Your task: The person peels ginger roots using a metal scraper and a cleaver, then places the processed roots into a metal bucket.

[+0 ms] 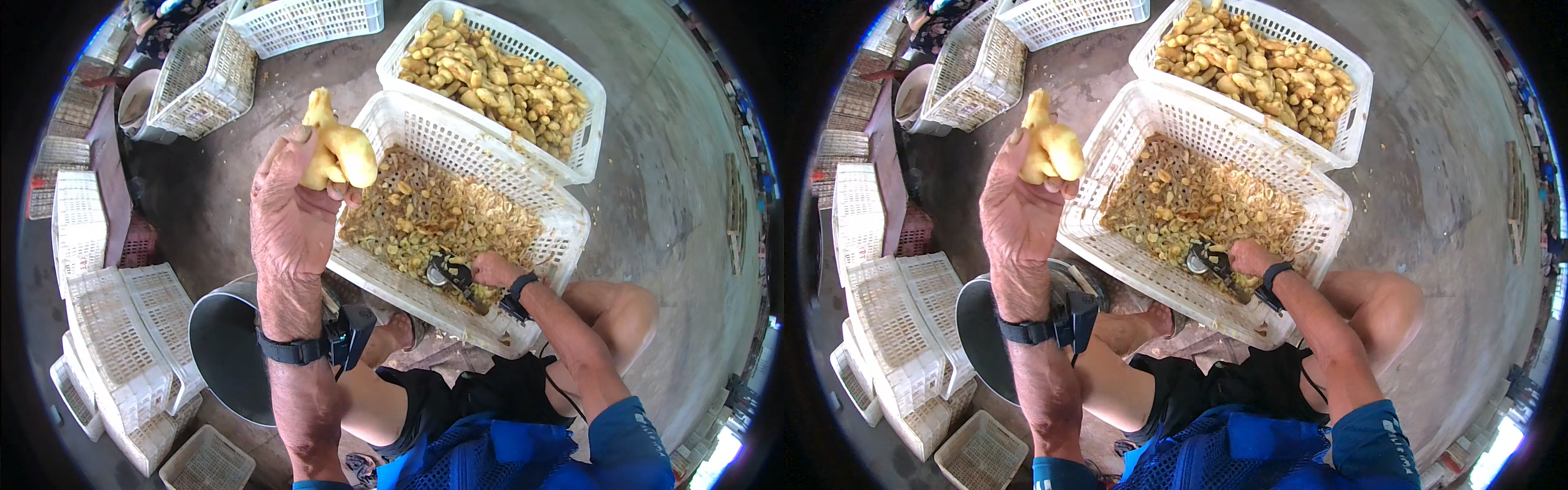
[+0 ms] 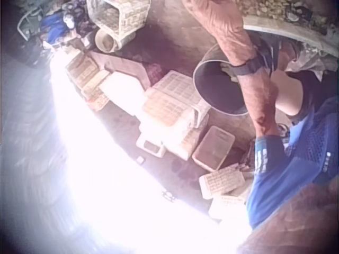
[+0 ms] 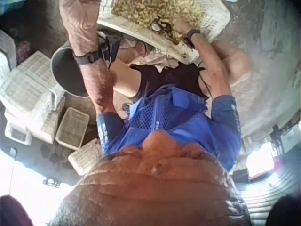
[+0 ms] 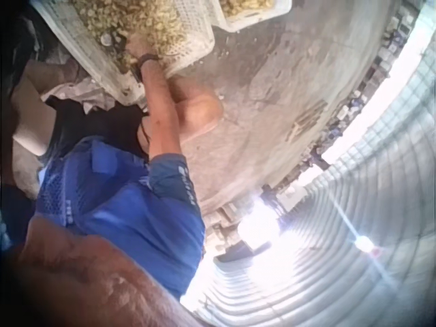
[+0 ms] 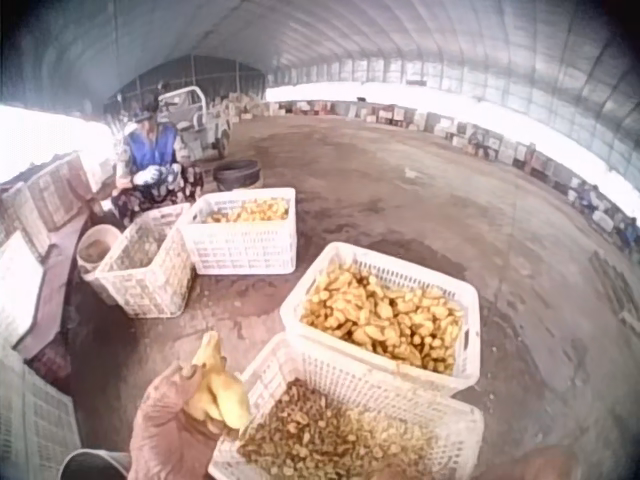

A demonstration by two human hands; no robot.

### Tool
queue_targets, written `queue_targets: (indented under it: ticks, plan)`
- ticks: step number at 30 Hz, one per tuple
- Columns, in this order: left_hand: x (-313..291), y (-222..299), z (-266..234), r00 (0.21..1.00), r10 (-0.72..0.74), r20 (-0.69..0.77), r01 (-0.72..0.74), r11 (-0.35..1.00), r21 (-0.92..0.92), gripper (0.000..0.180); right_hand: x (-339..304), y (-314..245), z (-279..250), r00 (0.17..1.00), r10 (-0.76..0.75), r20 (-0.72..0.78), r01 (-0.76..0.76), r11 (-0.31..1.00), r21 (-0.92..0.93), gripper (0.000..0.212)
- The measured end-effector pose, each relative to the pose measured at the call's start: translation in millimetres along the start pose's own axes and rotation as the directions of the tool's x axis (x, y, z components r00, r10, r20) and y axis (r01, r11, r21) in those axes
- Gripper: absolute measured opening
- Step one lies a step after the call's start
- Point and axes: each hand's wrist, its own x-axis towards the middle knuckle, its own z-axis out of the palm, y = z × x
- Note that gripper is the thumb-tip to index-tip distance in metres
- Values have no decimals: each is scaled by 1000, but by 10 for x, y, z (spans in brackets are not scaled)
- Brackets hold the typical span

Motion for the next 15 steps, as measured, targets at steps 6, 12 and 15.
queue_targets:
  ticks: [6,12,15]
  plan:
    - [75,-17,-60,999,-44,5,44,992,-117,32,79,34,338,983,148,106,-141,987,-73,25]
    - [45,-33,99,990,-88,-112,88,996,0,41,-22,-284,619,972,235,-12,-231,944,-235,26]
    - [57,19,205,967,-119,-225,143,985,97,44,-28,-325,602,978,206,-12,-199,925,-323,20]
